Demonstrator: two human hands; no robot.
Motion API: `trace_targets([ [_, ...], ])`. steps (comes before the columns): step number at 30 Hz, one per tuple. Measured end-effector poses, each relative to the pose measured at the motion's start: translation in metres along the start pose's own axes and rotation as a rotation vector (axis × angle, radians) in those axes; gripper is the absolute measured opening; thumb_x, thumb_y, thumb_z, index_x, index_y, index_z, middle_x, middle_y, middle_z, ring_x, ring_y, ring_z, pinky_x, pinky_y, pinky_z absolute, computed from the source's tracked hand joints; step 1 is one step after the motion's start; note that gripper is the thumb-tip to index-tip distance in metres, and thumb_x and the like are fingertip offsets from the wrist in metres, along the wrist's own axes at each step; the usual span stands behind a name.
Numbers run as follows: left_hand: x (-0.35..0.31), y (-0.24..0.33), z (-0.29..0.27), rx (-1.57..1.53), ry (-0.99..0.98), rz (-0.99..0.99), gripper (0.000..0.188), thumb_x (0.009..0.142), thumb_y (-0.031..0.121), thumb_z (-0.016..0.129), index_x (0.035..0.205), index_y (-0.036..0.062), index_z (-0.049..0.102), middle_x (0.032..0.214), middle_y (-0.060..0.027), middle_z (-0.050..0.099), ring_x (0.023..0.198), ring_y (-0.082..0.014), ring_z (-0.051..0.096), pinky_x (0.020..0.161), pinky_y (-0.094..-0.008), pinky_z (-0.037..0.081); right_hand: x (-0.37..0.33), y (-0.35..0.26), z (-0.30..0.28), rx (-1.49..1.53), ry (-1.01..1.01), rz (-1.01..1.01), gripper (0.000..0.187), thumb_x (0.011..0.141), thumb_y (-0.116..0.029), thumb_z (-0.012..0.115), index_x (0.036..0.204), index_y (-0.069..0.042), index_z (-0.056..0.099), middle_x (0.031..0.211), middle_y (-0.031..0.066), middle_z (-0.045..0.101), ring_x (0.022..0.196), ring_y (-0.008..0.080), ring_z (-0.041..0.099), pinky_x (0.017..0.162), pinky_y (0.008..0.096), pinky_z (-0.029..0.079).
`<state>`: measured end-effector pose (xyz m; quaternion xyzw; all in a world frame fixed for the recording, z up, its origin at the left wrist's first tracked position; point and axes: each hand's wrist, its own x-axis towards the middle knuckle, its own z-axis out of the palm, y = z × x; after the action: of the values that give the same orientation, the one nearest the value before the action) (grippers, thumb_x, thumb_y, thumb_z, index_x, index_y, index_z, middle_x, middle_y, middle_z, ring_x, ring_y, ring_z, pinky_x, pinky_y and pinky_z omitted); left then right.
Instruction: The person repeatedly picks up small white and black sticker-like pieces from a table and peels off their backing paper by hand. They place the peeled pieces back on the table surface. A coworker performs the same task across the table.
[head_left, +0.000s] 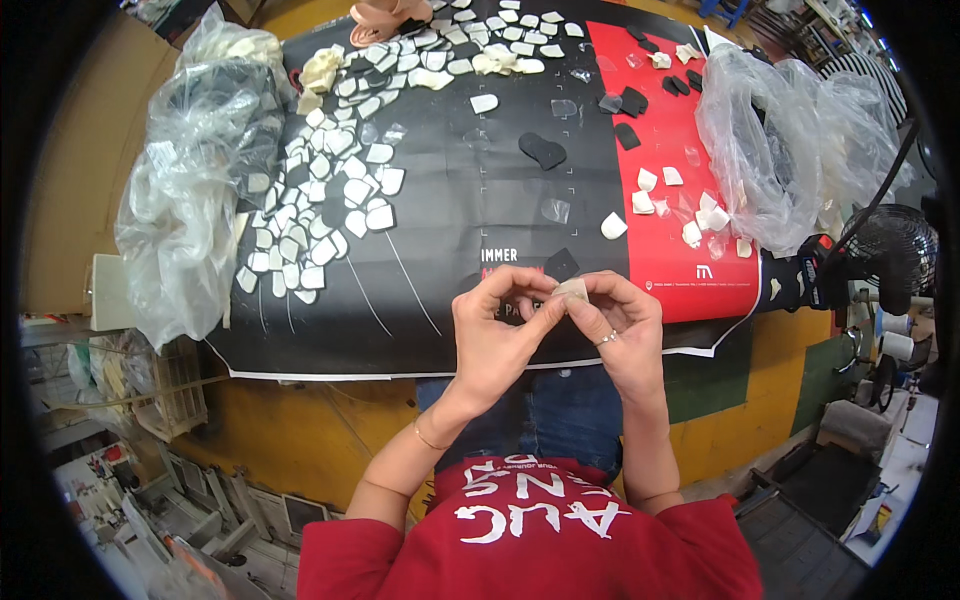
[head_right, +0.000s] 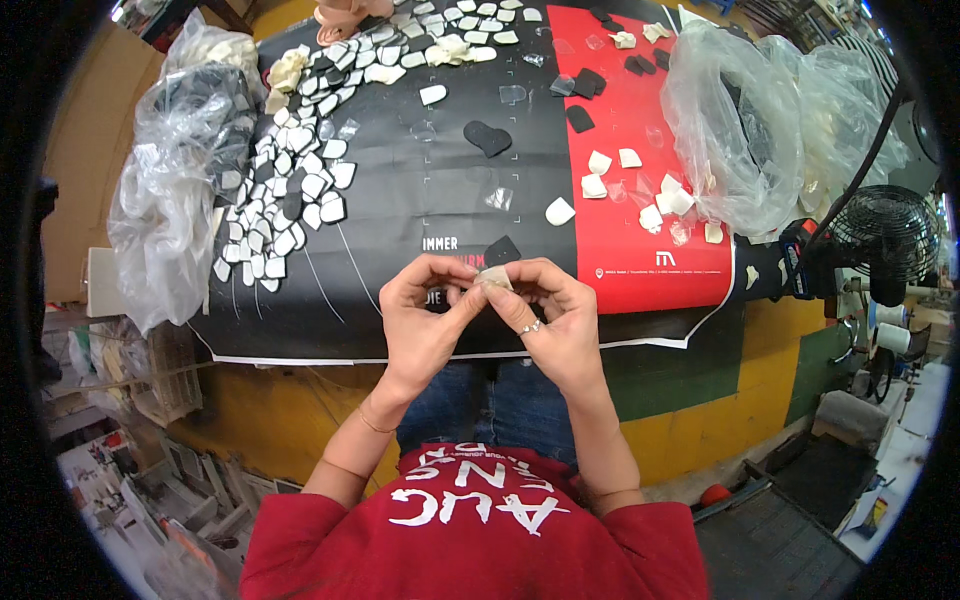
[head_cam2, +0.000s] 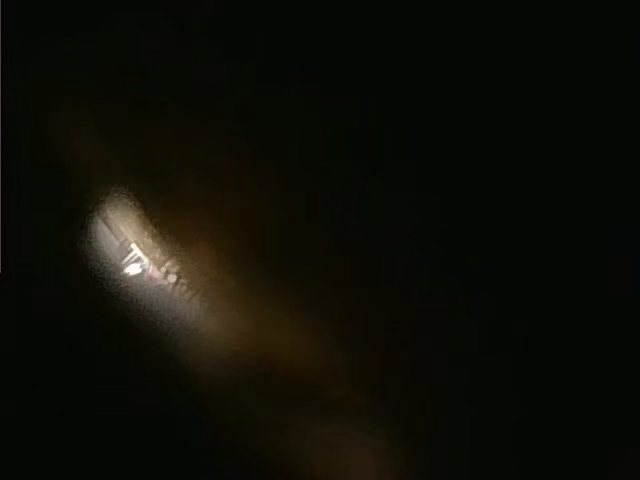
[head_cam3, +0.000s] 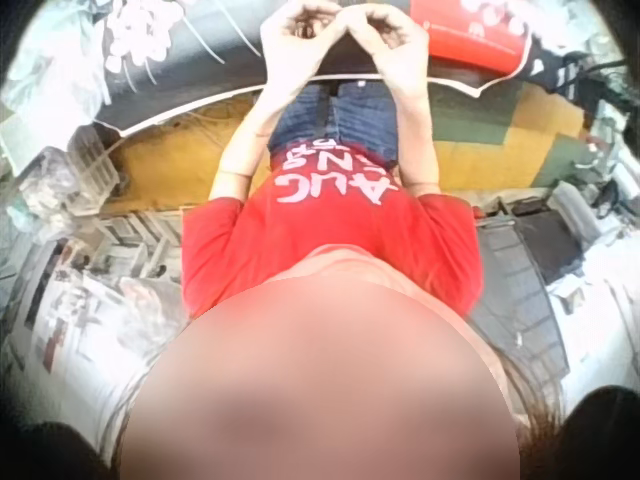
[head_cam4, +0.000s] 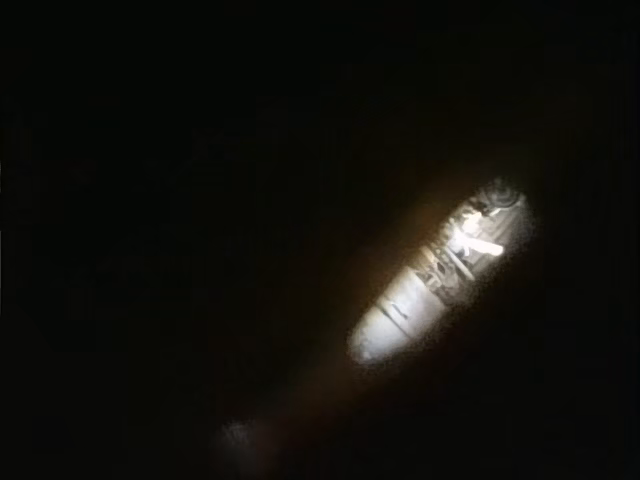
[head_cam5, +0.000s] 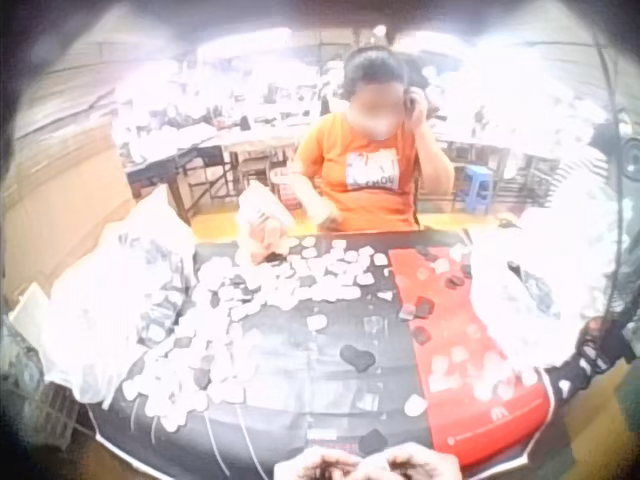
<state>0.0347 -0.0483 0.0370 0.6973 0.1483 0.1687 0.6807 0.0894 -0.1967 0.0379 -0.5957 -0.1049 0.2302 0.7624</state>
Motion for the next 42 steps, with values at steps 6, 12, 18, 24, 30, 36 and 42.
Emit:
trace_targets([
  [6,-0.003,-0.011,-0.013,0.406,0.03,0.765,0.018,0.072,0.003,0.082,0.082,0.0079,0.068,0.083,-0.0003,0.072,0.068,-0.0158,0.064,0.067,-0.0299,0.047,0.001,-0.012,-0.015,-0.196,-0.186,-0.142,0.017,0.084,0.0,0.077,0.1,0.001,0.073,0.101,0.009,0.068,0.091,0.0152,0.067,0.081,0.0279,0.054],
  [12,-0.013,-0.015,-0.032,0.503,-0.074,0.932,0.015,0.075,0.01,0.075,0.089,0.0087,0.073,0.095,-0.0023,0.074,0.075,-0.0152,0.065,0.074,-0.0299,0.047,-0.006,-0.029,-0.017,-0.568,-0.282,-0.372,0.022,0.076,-0.002,0.083,0.098,-0.004,0.078,0.095,0.0098,0.069,0.085,0.018,0.07,0.073,0.0281,0.057],
  [18,-0.01,-0.025,-0.016,0.521,-0.011,0.778,0.026,0.071,0.019,0.085,0.092,0.0123,0.071,0.097,-0.0001,0.071,0.079,-0.0164,0.065,0.08,-0.033,0.046,0.006,-0.028,-0.02,-0.552,-0.246,-0.313,0.012,0.083,0.0,0.076,0.095,0.0,0.074,0.09,0.0101,0.072,0.082,0.016,0.069,0.074,0.027,0.055],
  [24,-0.003,-0.041,-0.018,0.879,0.015,0.642,0.029,0.077,0.022,0.081,0.103,0.0129,0.071,0.111,-0.0028,0.064,0.099,-0.0209,0.06,0.092,-0.0383,0.04,0.041,-0.032,-0.024,-0.75,-0.096,0.032,0.016,0.093,-0.009,0.07,0.1,0.005,0.069,0.089,0.0048,0.071,0.082,0.0084,0.063,0.074,0.0244,0.05],
  [30,-0.005,-0.052,-0.015,0.948,-0.05,0.642,0.029,0.08,0.023,0.078,0.108,0.013,0.071,0.119,-0.005,0.062,0.108,-0.0232,0.057,0.097,-0.0415,0.041,0.062,-0.03,-0.016,-0.917,-0.27,0.043,0.016,0.091,-0.011,0.072,0.097,0.004,0.071,0.081,0.007,0.072,0.074,0.0114,0.064,0.071,0.0269,0.052],
  [36,-0.006,-0.055,-0.015,0.959,-0.065,0.636,0.03,0.08,0.02,0.078,0.109,0.0137,0.072,0.117,-0.005,0.063,0.109,-0.0242,0.056,0.096,-0.0422,0.041,0.067,-0.029,-0.015,-0.963,-0.304,0.061,0.017,0.09,-0.011,0.072,0.098,0.004,0.071,0.078,0.0083,0.071,0.07,0.0132,0.064,0.067,0.0291,0.052],
  [42,-0.005,-0.054,-0.015,0.955,-0.071,0.635,0.03,0.079,0.019,0.078,0.109,0.0139,0.073,0.116,-0.0047,0.063,0.107,-0.0241,0.057,0.094,-0.0415,0.042,0.07,-0.03,-0.012,-0.978,-0.293,0.095,0.017,0.09,-0.011,0.073,0.097,0.004,0.072,0.075,0.0065,0.069,0.065,0.0105,0.059,0.062,0.028,0.049],
])
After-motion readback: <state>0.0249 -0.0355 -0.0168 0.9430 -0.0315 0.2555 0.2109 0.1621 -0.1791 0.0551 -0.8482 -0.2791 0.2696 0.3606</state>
